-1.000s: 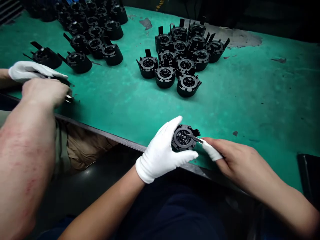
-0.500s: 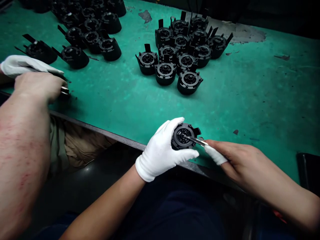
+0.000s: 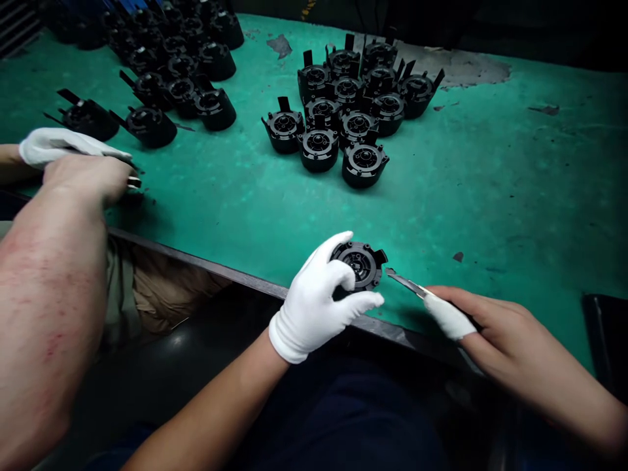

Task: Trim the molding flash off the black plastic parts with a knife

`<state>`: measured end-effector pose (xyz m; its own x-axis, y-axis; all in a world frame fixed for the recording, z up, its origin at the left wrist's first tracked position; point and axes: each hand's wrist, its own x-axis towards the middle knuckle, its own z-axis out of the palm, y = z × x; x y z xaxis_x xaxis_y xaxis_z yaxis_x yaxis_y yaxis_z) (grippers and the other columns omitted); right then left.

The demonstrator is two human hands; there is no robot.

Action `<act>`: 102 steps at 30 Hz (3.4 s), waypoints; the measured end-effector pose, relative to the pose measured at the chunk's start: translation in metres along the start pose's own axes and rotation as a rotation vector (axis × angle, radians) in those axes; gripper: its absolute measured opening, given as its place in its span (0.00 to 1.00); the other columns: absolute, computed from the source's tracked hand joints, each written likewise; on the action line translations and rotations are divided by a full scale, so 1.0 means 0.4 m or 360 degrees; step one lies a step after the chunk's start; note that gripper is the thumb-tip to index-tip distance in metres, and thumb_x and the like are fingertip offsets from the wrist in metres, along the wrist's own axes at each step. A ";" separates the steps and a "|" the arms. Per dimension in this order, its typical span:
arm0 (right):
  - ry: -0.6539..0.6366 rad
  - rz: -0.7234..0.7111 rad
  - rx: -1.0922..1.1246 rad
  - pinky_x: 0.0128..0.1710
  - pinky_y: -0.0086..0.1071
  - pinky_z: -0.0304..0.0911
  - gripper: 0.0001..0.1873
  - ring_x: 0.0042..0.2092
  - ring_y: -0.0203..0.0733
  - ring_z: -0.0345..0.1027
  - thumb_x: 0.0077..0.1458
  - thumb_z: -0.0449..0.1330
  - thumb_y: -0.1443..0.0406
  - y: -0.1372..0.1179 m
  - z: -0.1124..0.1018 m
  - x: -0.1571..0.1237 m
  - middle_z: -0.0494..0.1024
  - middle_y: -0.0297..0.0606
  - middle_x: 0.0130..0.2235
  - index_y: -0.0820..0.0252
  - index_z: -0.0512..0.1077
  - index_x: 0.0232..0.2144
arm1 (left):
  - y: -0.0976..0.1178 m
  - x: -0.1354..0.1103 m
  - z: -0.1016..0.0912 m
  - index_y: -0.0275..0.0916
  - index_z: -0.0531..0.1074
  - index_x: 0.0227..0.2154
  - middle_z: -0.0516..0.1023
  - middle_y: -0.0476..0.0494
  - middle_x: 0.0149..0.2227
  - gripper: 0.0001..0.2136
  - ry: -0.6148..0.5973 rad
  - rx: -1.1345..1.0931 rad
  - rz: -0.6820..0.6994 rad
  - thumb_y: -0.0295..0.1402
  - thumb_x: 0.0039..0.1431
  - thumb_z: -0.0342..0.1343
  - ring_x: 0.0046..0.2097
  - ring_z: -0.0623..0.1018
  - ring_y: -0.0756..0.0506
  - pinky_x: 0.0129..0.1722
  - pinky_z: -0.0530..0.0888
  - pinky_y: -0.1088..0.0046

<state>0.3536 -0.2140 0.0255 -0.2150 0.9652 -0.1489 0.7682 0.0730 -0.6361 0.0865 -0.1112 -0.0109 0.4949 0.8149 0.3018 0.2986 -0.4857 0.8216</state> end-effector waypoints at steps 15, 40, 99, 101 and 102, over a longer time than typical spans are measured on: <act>0.0243 -0.0063 0.0183 0.48 0.36 0.73 0.15 0.55 0.50 0.71 0.77 0.51 0.61 -0.018 0.010 0.067 0.74 0.29 0.57 0.42 0.72 0.59 | -0.015 0.033 -0.065 0.41 0.58 0.69 0.64 0.39 0.69 0.37 -0.0333 0.0050 -0.0127 0.31 0.56 0.63 0.68 0.68 0.37 0.70 0.67 0.55; -0.0119 -0.0616 -0.0738 0.20 0.38 0.63 0.25 0.29 0.52 0.75 0.62 0.47 0.65 -0.070 -0.069 0.211 0.80 0.37 0.46 0.52 0.73 0.57 | -0.013 0.001 0.036 0.41 0.57 0.67 0.69 0.34 0.64 0.43 0.0263 0.0195 -0.0159 0.51 0.54 0.70 0.65 0.71 0.33 0.66 0.71 0.52; 0.0084 -0.0111 -0.0056 0.37 0.32 0.63 0.20 0.38 0.40 0.70 0.77 0.48 0.61 -0.015 0.051 0.002 0.72 0.32 0.39 0.49 0.67 0.66 | -0.032 0.029 -0.049 0.43 0.47 0.71 0.63 0.33 0.68 0.54 -0.0405 0.0081 -0.0002 0.48 0.49 0.74 0.68 0.66 0.32 0.69 0.67 0.50; 0.0069 -0.0113 -0.0169 0.35 0.34 0.62 0.21 0.37 0.42 0.69 0.77 0.47 0.61 -0.017 0.062 0.004 0.71 0.32 0.38 0.50 0.67 0.65 | -0.032 0.037 -0.035 0.42 0.55 0.68 0.70 0.36 0.64 0.47 -0.0360 0.0131 -0.0003 0.45 0.50 0.74 0.65 0.72 0.35 0.68 0.69 0.54; 0.0053 -0.0114 -0.0227 0.35 0.35 0.61 0.21 0.36 0.42 0.69 0.76 0.46 0.61 -0.018 0.063 0.007 0.71 0.32 0.38 0.50 0.67 0.66 | -0.030 0.034 -0.025 0.40 0.58 0.66 0.71 0.36 0.62 0.44 -0.0297 0.0154 -0.0006 0.44 0.51 0.74 0.63 0.73 0.36 0.67 0.70 0.56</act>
<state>0.3323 -0.2181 0.0104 -0.2540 0.9639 -0.0803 0.8300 0.1746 -0.5297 0.0816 -0.0910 -0.0118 0.6334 0.7485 0.1965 0.3735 -0.5180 0.7695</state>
